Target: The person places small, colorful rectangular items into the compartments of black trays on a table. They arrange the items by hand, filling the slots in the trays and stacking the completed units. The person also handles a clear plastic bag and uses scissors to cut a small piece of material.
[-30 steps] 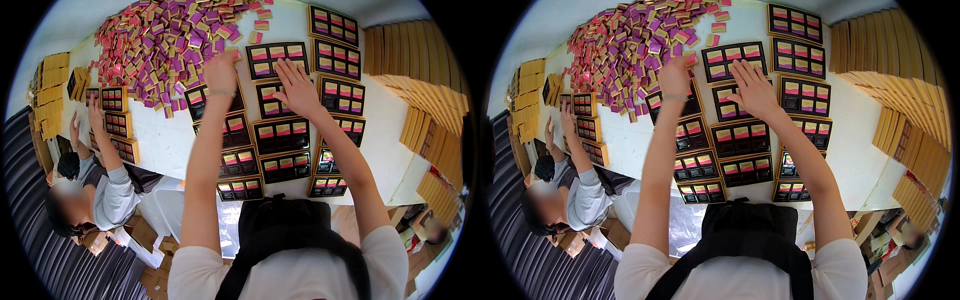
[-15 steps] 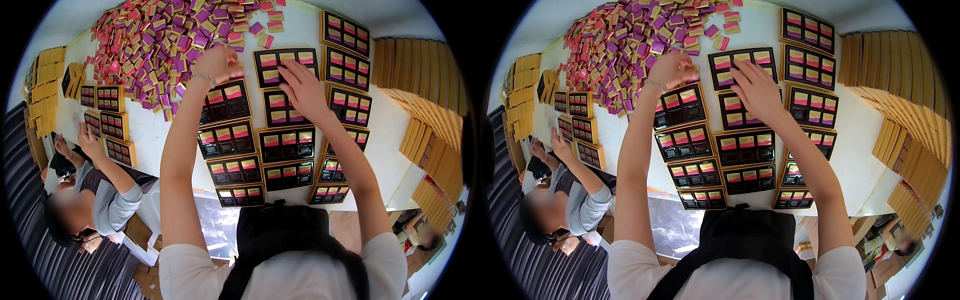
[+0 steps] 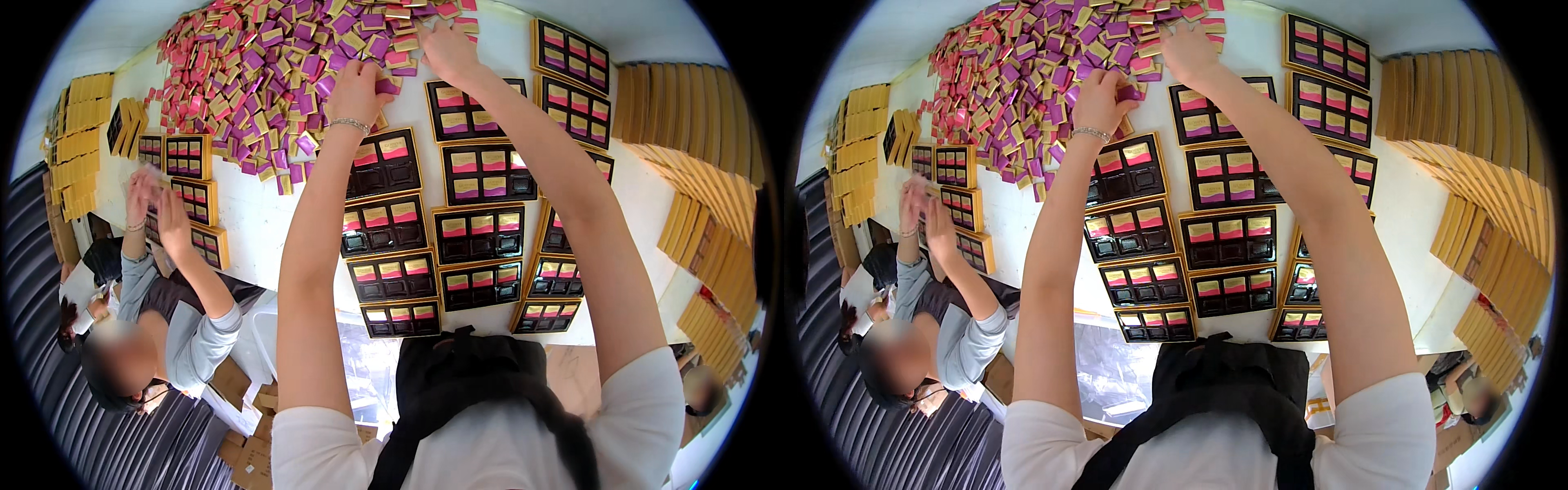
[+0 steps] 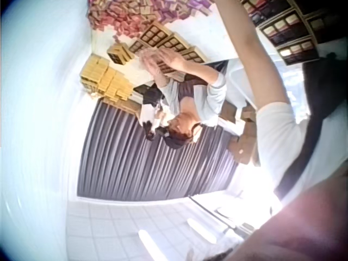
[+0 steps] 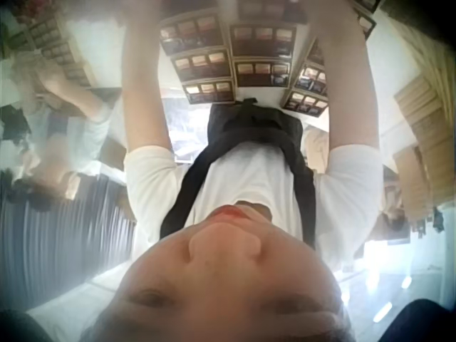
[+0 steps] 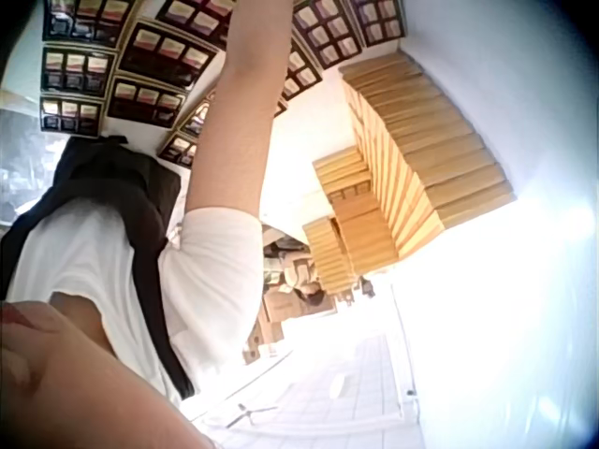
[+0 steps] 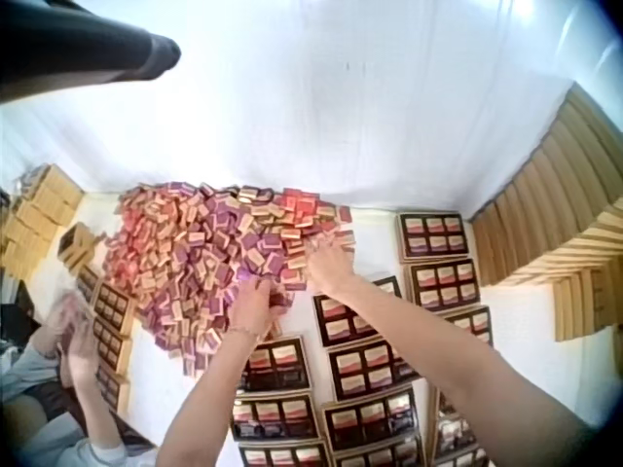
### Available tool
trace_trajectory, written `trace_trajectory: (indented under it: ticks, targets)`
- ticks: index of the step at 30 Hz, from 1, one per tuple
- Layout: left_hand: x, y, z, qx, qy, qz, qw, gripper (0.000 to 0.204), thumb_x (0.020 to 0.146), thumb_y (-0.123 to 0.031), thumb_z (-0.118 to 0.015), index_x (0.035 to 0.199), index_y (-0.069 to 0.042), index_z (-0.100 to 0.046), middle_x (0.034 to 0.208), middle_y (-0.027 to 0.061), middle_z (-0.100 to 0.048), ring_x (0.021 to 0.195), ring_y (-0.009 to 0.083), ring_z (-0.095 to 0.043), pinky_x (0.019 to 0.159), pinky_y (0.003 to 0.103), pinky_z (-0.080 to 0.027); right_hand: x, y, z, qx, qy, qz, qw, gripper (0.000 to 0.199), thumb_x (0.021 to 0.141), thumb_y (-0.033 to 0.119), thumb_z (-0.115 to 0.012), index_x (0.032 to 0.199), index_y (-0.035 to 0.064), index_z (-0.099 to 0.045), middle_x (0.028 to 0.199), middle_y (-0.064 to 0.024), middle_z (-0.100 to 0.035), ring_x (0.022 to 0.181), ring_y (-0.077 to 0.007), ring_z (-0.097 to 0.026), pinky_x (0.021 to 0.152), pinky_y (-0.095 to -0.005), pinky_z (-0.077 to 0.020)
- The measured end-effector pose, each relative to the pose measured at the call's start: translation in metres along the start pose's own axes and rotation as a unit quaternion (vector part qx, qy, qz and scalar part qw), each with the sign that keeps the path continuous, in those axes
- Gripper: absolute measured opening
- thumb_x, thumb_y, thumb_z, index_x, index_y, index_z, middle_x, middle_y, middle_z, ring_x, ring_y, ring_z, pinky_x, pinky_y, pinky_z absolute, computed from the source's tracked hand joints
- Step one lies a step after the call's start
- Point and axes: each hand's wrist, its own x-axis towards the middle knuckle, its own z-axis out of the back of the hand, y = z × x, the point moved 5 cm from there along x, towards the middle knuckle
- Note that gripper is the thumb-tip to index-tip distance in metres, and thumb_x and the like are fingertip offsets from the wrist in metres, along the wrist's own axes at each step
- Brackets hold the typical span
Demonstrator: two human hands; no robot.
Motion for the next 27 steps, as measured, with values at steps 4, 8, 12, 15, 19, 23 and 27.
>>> trace_trajectory:
  ticks: [4, 8, 12, 15, 19, 23, 27]
  targets:
    - [-0.008, -0.01, 0.011, -0.042, -0.057, 0.01, 0.997, 0.035, 0.068, -0.02, -0.079, 0.098, -0.009, -0.064, 0.089, 0.0088, -0.061, 0.085, 0.0271, -0.06, 0.077, 0.039, -0.05, 0.0, 0.006, 0.003, -0.017, 0.087, 0.077, 0.993, 0.021, 0.08, 0.012, -0.06, 0.096, 0.0008, -0.066, 0.088, -0.014, -0.066, 0.091, -0.029, -0.063, 0.077, -0.044, -0.0493]
    - [-0.043, -0.071, 0.011, -0.193, -0.006, -0.087, 0.977, 0.035, 0.068, -0.016, -0.079, 0.098, -0.007, -0.065, 0.088, 0.0088, -0.065, 0.08, 0.025, -0.061, 0.073, 0.036, -0.05, -0.017, -0.035, 0.033, 0.248, 0.018, -0.032, 0.968, 0.021, 0.083, 0.011, -0.053, 0.095, 0.0036, -0.068, 0.083, -0.0164, -0.067, 0.08, -0.0317, -0.065, 0.069, -0.0422, -0.0507]
    - [-0.099, -0.109, -0.011, -0.316, 0.069, 0.012, 0.946, 0.032, 0.083, -0.017, -0.071, 0.111, -0.003, -0.065, 0.082, 0.0065, -0.067, 0.068, 0.0145, -0.06, 0.064, 0.026, -0.049, -0.095, -0.061, 0.077, 0.517, 0.158, -0.101, 0.835, 0.025, 0.087, 0.006, -0.054, 0.106, 0.0105, -0.07, 0.081, -0.0069, -0.067, 0.074, -0.0212, -0.064, 0.066, -0.0275, -0.0492]
    - [-0.131, -0.118, -0.038, -0.495, 0.152, 0.181, 0.836, 0.025, 0.09, -0.018, -0.064, 0.107, 0.001, -0.065, 0.09, 0.0105, -0.07, 0.078, 0.0144, -0.067, 0.069, 0.025, -0.052, -0.176, -0.069, 0.092, 0.409, 0.2, -0.067, 0.888, 0.03, 0.088, 0.0, -0.056, 0.109, 0.0145, -0.07, 0.101, -0.0104, -0.062, 0.093, -0.0247, -0.061, 0.081, -0.0336, -0.0488]
    - [-0.155, -0.129, -0.05, -0.66, 0.144, 0.287, 0.679, 0.025, 0.089, -0.012, -0.064, 0.111, 0.002, -0.063, 0.087, 0.0044, -0.068, 0.08, 0.0133, -0.066, 0.064, 0.023, -0.053, -0.225, -0.053, 0.104, 0.294, 0.152, -0.01, 0.944, 0.026, 0.081, -0.002, -0.06, 0.105, 0.005, -0.067, 0.098, -0.0129, -0.059, 0.094, -0.0326, -0.059, 0.08, -0.0393, -0.0493]
    - [-0.169, -0.159, -0.021, -0.658, 0.083, 0.273, 0.696, 0.03, 0.087, -0.002, -0.064, 0.117, 0.001, -0.059, 0.087, 0.0072, -0.065, 0.079, 0.0148, -0.066, 0.066, 0.024, -0.055, -0.231, -0.056, 0.1, 0.312, 0.158, 0.01, 0.937, 0.013, 0.08, 0.0, -0.063, 0.092, 0.0013, -0.065, 0.098, -0.0123, -0.059, 0.088, -0.0311, -0.061, 0.076, -0.0398, -0.0504]
    - [-0.207, -0.151, -0.049, -0.607, 0.035, 0.258, 0.751, 0.024, 0.084, 0.0, -0.066, 0.107, 0.0, -0.058, 0.088, 0.0073, -0.065, 0.08, 0.013, -0.065, 0.067, 0.025, -0.054, -0.231, -0.053, 0.084, 0.326, 0.099, 0.058, 0.938, 0.013, 0.074, 0.0, -0.065, 0.087, 0.0025, -0.069, 0.09, -0.0099, -0.059, 0.084, -0.0293, -0.062, 0.072, -0.0393, -0.0506]
